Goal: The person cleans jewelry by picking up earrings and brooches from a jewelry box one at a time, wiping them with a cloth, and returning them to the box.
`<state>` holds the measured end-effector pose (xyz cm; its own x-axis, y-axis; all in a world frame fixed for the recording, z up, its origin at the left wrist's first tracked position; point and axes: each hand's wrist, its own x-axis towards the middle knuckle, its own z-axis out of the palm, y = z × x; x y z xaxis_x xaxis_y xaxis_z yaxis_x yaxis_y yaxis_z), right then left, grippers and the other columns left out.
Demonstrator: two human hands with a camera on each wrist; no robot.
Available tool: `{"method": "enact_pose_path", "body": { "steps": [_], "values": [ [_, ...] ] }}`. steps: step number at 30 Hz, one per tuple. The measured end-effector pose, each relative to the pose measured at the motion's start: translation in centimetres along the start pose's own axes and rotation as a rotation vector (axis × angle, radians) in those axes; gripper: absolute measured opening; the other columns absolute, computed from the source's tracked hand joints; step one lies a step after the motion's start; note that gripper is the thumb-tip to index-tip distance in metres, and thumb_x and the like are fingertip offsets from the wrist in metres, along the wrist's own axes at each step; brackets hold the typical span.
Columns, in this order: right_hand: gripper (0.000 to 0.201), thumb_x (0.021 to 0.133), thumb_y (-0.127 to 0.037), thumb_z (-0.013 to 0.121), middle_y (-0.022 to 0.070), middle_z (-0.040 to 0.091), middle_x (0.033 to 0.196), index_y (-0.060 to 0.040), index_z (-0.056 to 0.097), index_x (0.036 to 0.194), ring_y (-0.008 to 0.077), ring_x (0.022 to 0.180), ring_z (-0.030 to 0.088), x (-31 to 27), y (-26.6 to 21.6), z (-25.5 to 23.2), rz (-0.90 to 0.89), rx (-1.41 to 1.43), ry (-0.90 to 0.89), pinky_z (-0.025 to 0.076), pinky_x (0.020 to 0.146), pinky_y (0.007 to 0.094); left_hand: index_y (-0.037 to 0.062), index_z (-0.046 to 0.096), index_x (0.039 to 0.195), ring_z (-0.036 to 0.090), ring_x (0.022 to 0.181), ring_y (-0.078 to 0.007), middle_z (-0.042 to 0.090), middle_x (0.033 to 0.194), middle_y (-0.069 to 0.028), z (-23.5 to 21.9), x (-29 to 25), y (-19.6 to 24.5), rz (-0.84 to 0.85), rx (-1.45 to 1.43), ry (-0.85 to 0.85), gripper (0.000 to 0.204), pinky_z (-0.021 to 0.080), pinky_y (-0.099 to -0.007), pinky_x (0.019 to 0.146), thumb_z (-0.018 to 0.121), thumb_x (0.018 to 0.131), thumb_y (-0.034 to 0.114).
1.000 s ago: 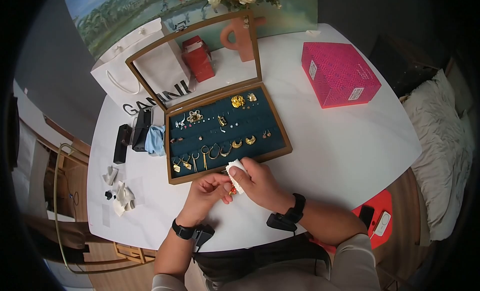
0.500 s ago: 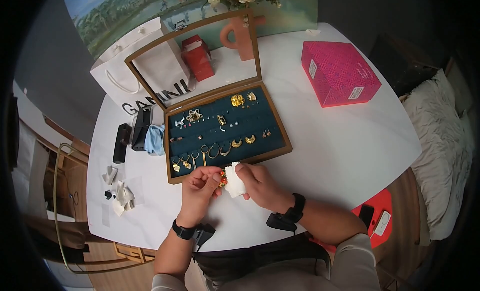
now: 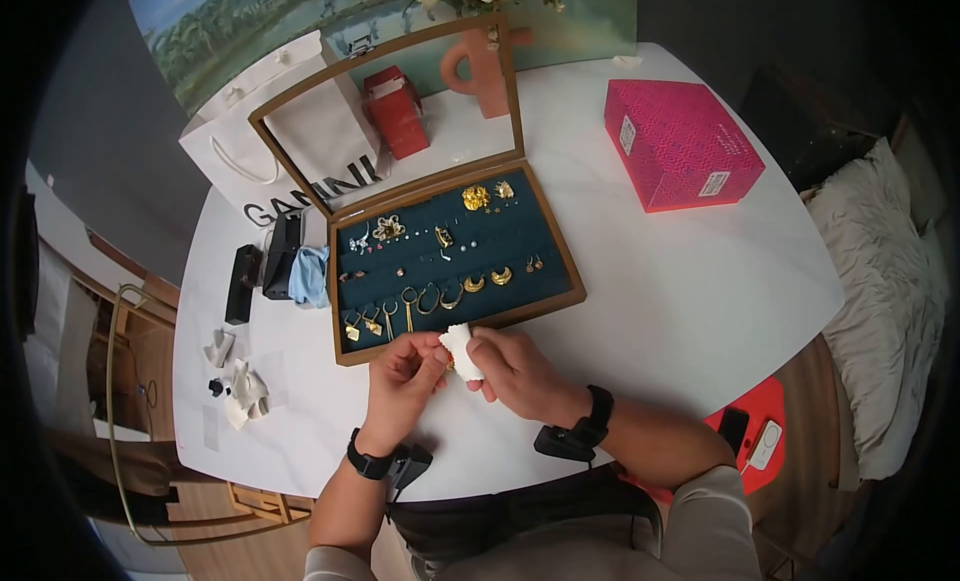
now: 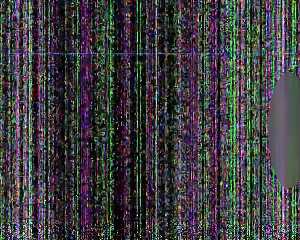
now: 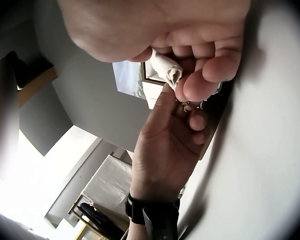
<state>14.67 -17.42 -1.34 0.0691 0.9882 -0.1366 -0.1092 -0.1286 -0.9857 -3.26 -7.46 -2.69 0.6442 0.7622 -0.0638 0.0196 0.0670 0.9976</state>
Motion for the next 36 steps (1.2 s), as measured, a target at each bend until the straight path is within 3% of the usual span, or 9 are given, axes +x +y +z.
{"method": "enact_pose_path", "body": {
  "steps": [6,9,12,18,24,30,33,36],
  "values": [
    [0.031,0.113,-0.020,0.036,0.0040,0.065,0.090,0.0004,0.054,0.128,0.0067,0.069,0.057,0.3,0.1,0.0,-0.041,-0.094,-0.155,0.049,0.064,0.0241,0.0003,0.063,0.122,0.060,0.079,-0.0045,0.069,0.094,-0.0003,-0.2,0.1,-0.1,0.041,0.023,0.024,0.022,0.051,-0.0209,0.069,0.068,0.102,0.009],
    [0.031,0.112,-0.023,0.041,0.0016,0.065,0.085,0.0003,0.060,0.119,0.0072,0.064,0.056,0.2,0.1,0.4,-0.085,-0.083,-0.141,0.048,0.060,0.0254,0.0001,0.063,0.121,0.060,0.078,-0.0047,0.069,0.093,-0.0006,-0.3,0.1,-0.1,0.063,0.009,0.025,0.021,0.051,-0.0210,0.069,0.068,0.101,0.007],
    [0.032,0.112,-0.026,0.042,0.0020,0.065,0.085,0.0000,0.061,0.119,0.0078,0.065,0.057,0.5,1.2,0.0,-0.113,-0.142,-0.169,0.048,0.060,0.0259,0.0003,0.064,0.120,0.060,0.077,-0.0048,0.069,0.092,-0.0006,-0.2,0.1,-0.1,0.076,-0.011,0.027,0.020,0.051,-0.0212,0.069,0.067,0.102,0.007],
    [0.032,0.111,-0.028,0.050,0.0050,0.063,0.077,0.0003,0.065,0.109,0.0126,0.062,0.057,0.3,0.4,0.2,-0.076,-0.180,-0.007,0.048,0.060,0.0294,0.0008,0.064,0.119,0.060,0.077,-0.0047,0.069,0.091,-0.0001,-0.1,0.0,0.0,0.077,-0.058,0.015,0.018,0.050,-0.0212,0.069,0.067,0.102,0.006],
    [0.027,0.105,-0.023,0.060,0.0148,0.060,0.073,0.0023,0.061,0.098,0.0194,0.060,0.054,1.0,1.3,0.2,-0.259,-0.416,0.072,0.044,0.058,0.0360,0.0007,0.063,0.122,0.059,0.077,-0.0046,0.068,0.092,-0.0003,0.0,-0.2,0.3,0.054,-0.086,-0.046,0.020,0.051,-0.0214,0.067,0.065,0.103,0.006],
    [0.027,0.106,-0.021,0.059,0.0131,0.056,0.071,0.0018,0.058,0.093,0.0180,0.062,0.049,1.0,1.5,0.6,-0.391,-0.356,0.160,0.043,0.058,0.0355,0.0037,0.059,0.127,0.061,0.074,-0.0058,0.068,0.095,-0.0005,0.0,-0.2,0.4,0.027,-0.118,-0.130,0.023,0.050,-0.0204,0.063,0.061,0.106,0.011],
    [0.028,0.108,-0.023,0.057,0.0102,0.054,0.069,0.0010,0.057,0.092,0.0144,0.062,0.048,1.0,1.8,0.2,-0.233,-0.268,0.170,0.043,0.058,0.0344,0.0019,0.059,0.128,0.060,0.077,-0.0057,0.068,0.094,-0.0012,0.2,-0.4,1.2,-0.013,-0.154,-0.149,0.024,0.050,-0.0211,0.065,0.061,0.105,0.009],
    [0.031,0.110,-0.025,0.054,0.0066,0.054,0.069,0.0008,0.056,0.092,0.0112,0.062,0.049,0.9,1.2,0.2,-0.188,-0.217,0.161,0.043,0.057,0.0325,0.0010,0.059,0.127,0.060,0.078,-0.0058,0.069,0.095,-0.0021,0.1,-0.4,1.2,-0.017,-0.164,-0.130,0.023,0.050,-0.0215,0.065,0.061,0.105,0.008]
  ]
}}
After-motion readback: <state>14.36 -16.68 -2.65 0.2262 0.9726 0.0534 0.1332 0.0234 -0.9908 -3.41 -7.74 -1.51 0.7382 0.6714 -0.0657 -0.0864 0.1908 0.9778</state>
